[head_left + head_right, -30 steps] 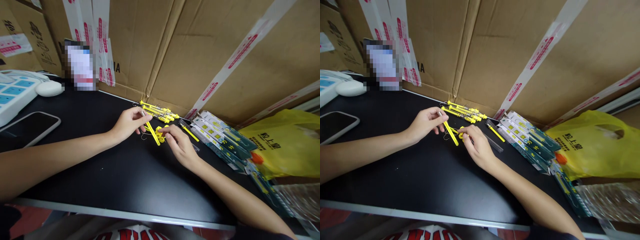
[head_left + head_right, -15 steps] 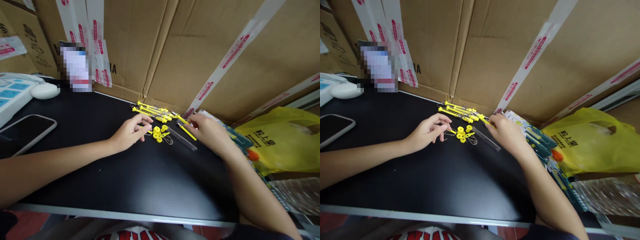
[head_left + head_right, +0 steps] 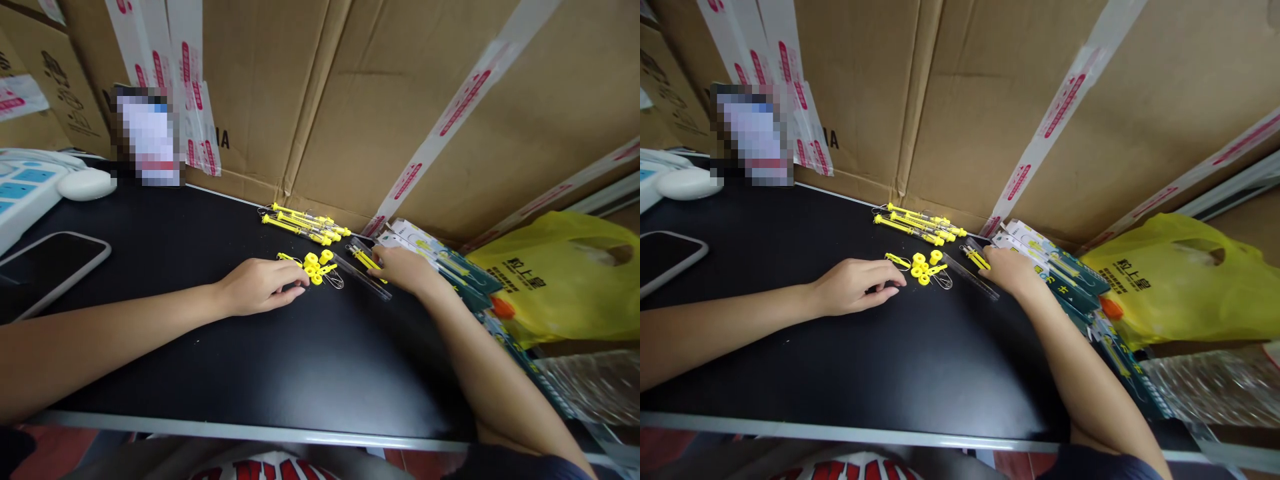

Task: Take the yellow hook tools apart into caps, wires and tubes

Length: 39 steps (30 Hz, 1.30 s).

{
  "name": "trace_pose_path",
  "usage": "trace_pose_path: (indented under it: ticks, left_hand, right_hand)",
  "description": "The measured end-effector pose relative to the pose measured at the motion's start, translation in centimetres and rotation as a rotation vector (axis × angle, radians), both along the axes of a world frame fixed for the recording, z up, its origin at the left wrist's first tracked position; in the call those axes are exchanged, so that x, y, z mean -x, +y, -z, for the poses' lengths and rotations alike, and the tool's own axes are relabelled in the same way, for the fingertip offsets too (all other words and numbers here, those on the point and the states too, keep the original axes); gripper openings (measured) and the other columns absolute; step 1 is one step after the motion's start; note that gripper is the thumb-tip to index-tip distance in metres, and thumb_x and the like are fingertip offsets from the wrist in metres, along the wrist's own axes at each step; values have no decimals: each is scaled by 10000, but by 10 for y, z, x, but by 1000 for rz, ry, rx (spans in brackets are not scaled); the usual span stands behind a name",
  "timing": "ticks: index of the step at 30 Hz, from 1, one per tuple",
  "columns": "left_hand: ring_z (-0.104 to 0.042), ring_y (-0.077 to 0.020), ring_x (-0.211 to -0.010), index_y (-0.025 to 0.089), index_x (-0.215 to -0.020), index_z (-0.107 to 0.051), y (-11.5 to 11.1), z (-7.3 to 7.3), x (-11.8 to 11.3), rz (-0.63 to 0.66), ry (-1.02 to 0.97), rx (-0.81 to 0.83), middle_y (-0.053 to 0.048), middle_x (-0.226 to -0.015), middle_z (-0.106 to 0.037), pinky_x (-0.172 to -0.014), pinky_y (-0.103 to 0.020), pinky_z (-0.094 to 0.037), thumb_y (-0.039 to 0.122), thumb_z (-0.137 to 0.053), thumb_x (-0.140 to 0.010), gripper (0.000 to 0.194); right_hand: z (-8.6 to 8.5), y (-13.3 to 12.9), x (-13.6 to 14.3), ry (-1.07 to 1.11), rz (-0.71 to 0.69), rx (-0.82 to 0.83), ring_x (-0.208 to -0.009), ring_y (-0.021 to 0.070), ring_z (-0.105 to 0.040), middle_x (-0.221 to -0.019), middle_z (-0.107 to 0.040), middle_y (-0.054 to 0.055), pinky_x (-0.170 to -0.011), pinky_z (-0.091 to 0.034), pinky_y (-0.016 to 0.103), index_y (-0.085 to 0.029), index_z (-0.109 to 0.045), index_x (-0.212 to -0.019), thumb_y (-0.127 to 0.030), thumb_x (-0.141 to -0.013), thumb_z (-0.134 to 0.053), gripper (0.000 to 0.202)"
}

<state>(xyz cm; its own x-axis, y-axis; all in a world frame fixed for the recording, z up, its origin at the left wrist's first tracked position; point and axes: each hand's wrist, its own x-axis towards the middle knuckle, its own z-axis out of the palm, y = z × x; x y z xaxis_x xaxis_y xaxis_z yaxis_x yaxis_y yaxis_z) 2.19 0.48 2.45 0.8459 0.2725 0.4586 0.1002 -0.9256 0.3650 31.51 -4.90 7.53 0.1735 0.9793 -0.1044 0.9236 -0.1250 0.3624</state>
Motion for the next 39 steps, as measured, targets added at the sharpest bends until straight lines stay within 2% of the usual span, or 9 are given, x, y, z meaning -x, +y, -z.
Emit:
trace_pose_path:
  ticks: [4,8,12,18,24,27,31,35,39]
  left_hand:
    - [-566,-87,-665,188,-958,-600,0,-1,0,8,-1,-45,-12,-888,-641,-670,-191,-399,293,-377,-930,248]
    - [-602,-109,-765,173,-910,-603,0,-1,0,25,-5,-81,-20,-864,-642,-713,-185,-414,275,-374,-934,252]
    - [-602,-105,-766,174,-890,-601,0,1,0,38,-19,-124,-13,-853,-635,-707,-183,-417,256,-376,-932,243]
    - [-592,-96,-751,176,-878,-593,1,2,-1,31,-9,-161,1,-839,-625,-689,-184,-415,252,-378,-935,236]
    - [-609,-134,-852,200,-981,-587,2,-8,-4,-149,89,-278,0,-944,-633,-734,-230,-438,289,-384,-939,226]
    - [-594,-177,-921,181,-1048,-570,13,-19,-10,-277,188,-328,-29,-997,-621,-769,-273,-450,280,-428,-921,216]
    - [-567,-214,-1005,160,-1109,-550,43,-29,-30,-316,300,-422,-67,-1093,-589,-842,-319,-441,256,-497,-888,247]
    - [-558,-209,-1025,168,-1139,-537,71,-27,-55,-273,351,-496,-70,-1102,-584,-844,-306,-434,272,-521,-882,277]
    - [-546,-225,-1026,172,-1122,-551,84,-20,-74,-275,357,-537,-84,-1104,-584,-818,-311,-429,249,-567,-848,285]
  right_hand:
    - [-5,-8,20,42,-85,-61,-740,234,-630,-821,-677,87,-536,-330,277,-197,-565,-912,-469,-882,-445,299]
    - [-2,-14,37,38,-167,-30,-758,245,-644,-819,-681,65,-519,-321,270,-211,-552,-913,-461,-849,-524,260]
    - [3,-12,35,-39,-114,-7,-835,263,-651,-908,-684,82,-545,-364,261,-195,-545,-967,-378,-831,-567,229]
    - [5,-3,26,-63,-33,14,-854,263,-653,-920,-679,118,-617,-428,282,-165,-541,-1017,-358,-855,-521,253]
    - [8,3,17,-62,60,-13,-892,293,-647,-959,-669,141,-643,-460,324,-153,-535,-1049,-346,-866,-494,270]
    - [9,5,12,-51,65,-19,-908,296,-642,-978,-669,141,-664,-466,337,-154,-531,-1044,-358,-859,-511,276]
    - [8,4,12,-37,54,-19,-917,289,-642,-984,-670,141,-687,-468,343,-158,-523,-1042,-378,-859,-522,286]
    - [6,1,16,-36,35,-28,-918,299,-645,-971,-673,137,-675,-473,342,-155,-522,-1049,-395,-851,-533,311]
    - [5,-1,19,-42,16,-39,-910,297,-651,-960,-676,138,-666,-479,331,-150,-524,-1071,-398,-843,-542,337]
